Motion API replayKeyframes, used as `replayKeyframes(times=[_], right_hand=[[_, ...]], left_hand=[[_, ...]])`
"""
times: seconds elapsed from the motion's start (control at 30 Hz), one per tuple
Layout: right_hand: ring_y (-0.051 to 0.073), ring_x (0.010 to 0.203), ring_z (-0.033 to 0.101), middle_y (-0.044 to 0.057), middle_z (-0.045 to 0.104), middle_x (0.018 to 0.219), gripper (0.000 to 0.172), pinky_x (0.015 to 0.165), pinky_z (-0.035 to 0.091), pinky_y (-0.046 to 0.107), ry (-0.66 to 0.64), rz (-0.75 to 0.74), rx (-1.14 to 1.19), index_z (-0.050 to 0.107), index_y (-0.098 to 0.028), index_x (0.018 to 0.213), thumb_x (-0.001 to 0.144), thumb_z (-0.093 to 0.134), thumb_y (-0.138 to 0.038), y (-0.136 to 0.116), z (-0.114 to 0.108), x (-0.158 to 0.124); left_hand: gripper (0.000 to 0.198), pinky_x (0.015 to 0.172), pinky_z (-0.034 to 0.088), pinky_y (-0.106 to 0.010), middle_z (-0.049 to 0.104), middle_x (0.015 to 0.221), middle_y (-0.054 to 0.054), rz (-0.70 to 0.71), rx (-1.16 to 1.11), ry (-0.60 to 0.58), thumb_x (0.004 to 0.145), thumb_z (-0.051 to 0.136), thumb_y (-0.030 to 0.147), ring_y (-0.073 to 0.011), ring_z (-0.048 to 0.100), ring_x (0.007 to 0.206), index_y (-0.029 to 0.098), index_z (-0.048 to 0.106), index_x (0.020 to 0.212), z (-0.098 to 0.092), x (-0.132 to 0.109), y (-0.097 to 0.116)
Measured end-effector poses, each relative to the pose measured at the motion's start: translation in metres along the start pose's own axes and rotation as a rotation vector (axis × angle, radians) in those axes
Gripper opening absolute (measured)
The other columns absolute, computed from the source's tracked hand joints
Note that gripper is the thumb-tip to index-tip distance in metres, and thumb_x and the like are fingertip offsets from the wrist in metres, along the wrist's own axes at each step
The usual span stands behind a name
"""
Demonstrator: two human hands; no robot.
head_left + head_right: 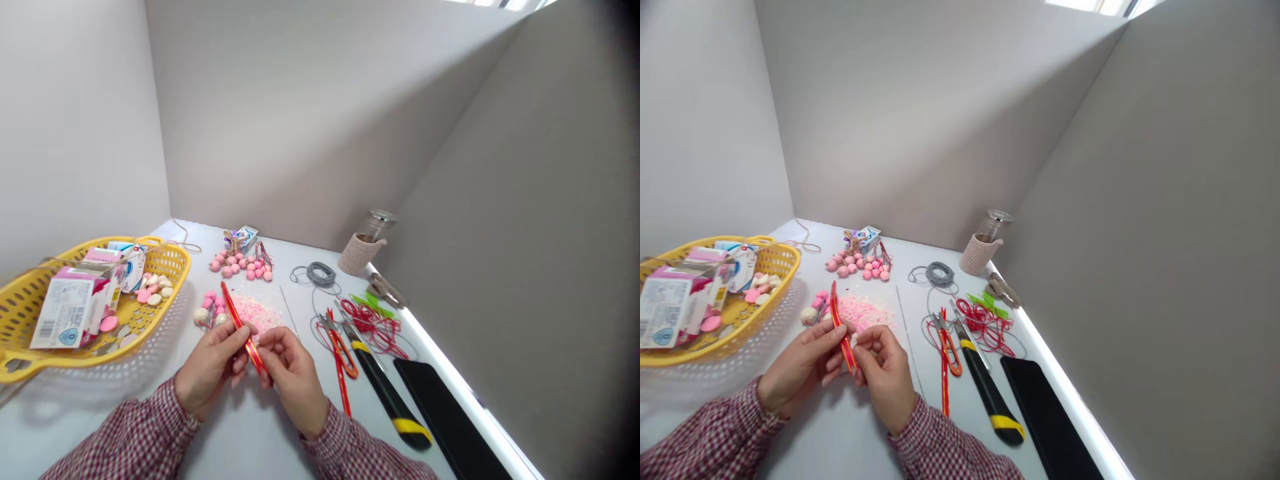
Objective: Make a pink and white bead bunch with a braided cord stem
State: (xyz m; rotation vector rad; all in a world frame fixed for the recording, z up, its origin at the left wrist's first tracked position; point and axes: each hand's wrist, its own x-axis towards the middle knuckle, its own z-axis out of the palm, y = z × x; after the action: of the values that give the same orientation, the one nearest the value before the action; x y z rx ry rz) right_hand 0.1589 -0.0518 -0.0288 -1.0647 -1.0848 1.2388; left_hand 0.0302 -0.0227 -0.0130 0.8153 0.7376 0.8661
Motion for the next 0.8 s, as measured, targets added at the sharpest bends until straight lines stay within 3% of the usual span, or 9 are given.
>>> replayKeyframes(times=[0.13, 0.23, 0.37, 0.47, 0.6, 0.8], right_hand=[[0.007, 0.046, 0.049, -0.005, 0.056, 0.059, 0.011, 0.046, 0.040, 0.019, -0.058, -0.030, -0.063, 0.053, -0.018, 0.084, 0.075, 0.057, -0.022, 0.0012, 0.0001, -0.0027], [0.010, 0.054, 0.056, -0.001, 0.061, 0.066, 0.016, 0.051, 0.044, 0.022, -0.084, -0.070, -0.167, 0.057, -0.017, 0.091, 0.076, 0.053, -0.017, -0.0007, 0.0001, -0.0044], [0.010, 0.052, 0.053, -0.001, 0.057, 0.062, 0.010, 0.052, 0.043, 0.023, -0.043, -0.137, -0.326, 0.061, -0.016, 0.078, 0.077, 0.050, -0.016, -0.0038, 0.0003, -0.0062], [0.009, 0.047, 0.049, -0.003, 0.053, 0.055, 0.010, 0.048, 0.041, 0.022, -0.047, -0.091, -0.298, 0.056, -0.016, 0.073, 0.079, 0.049, -0.019, -0.0046, 0.0008, -0.0072], [0.009, 0.046, 0.048, -0.004, 0.051, 0.056, 0.011, 0.046, 0.039, 0.021, -0.030, -0.039, -0.229, 0.050, -0.017, 0.073, 0.080, 0.049, -0.025, -0.0039, 0.0016, -0.0070], [0.008, 0.046, 0.047, -0.005, 0.050, 0.056, 0.016, 0.044, 0.038, 0.020, 0.036, -0.060, -0.212, 0.047, -0.018, 0.071, 0.080, 0.051, -0.030, -0.0045, 0.0027, -0.0057]], left_hand=[[0.033, 0.034, 0.022, -0.015, 0.037, 0.040, 0.010, 0.050, 0.084, 0.036, 0.069, 0.063, 0.047, -0.0036, 0.028, 0.035, 0.017, 0.050, 0.074, -0.0001, 0.0011, -0.0007], [0.037, 0.033, 0.020, -0.015, 0.036, 0.041, 0.010, 0.100, 0.194, 0.094, 0.066, 0.063, 0.052, -0.0034, 0.028, 0.034, 0.017, 0.049, 0.069, 0.0014, 0.0011, -0.0005], [0.041, 0.033, 0.021, -0.016, 0.036, 0.040, 0.010, 0.152, 0.311, 0.147, 0.065, 0.061, 0.056, -0.0041, 0.030, 0.033, 0.017, 0.050, 0.070, 0.0034, 0.0012, 0.0001], [0.040, 0.034, 0.023, -0.017, 0.037, 0.040, 0.010, 0.178, 0.335, 0.171, 0.065, 0.061, 0.055, -0.0047, 0.032, 0.033, 0.017, 0.050, 0.069, 0.0034, 0.0010, 0.0006], [0.039, 0.034, 0.024, -0.017, 0.040, 0.042, 0.009, 0.165, 0.320, 0.101, 0.066, 0.061, 0.053, -0.0047, 0.033, 0.034, 0.016, 0.053, 0.074, 0.0029, 0.0005, 0.0020], [0.042, 0.032, 0.024, -0.017, 0.045, 0.044, 0.007, 0.067, 0.301, 0.019, 0.058, 0.070, 0.049, -0.0040, 0.033, 0.033, 0.013, 0.058, 0.077, 0.0036, -0.0005, 0.0045]])
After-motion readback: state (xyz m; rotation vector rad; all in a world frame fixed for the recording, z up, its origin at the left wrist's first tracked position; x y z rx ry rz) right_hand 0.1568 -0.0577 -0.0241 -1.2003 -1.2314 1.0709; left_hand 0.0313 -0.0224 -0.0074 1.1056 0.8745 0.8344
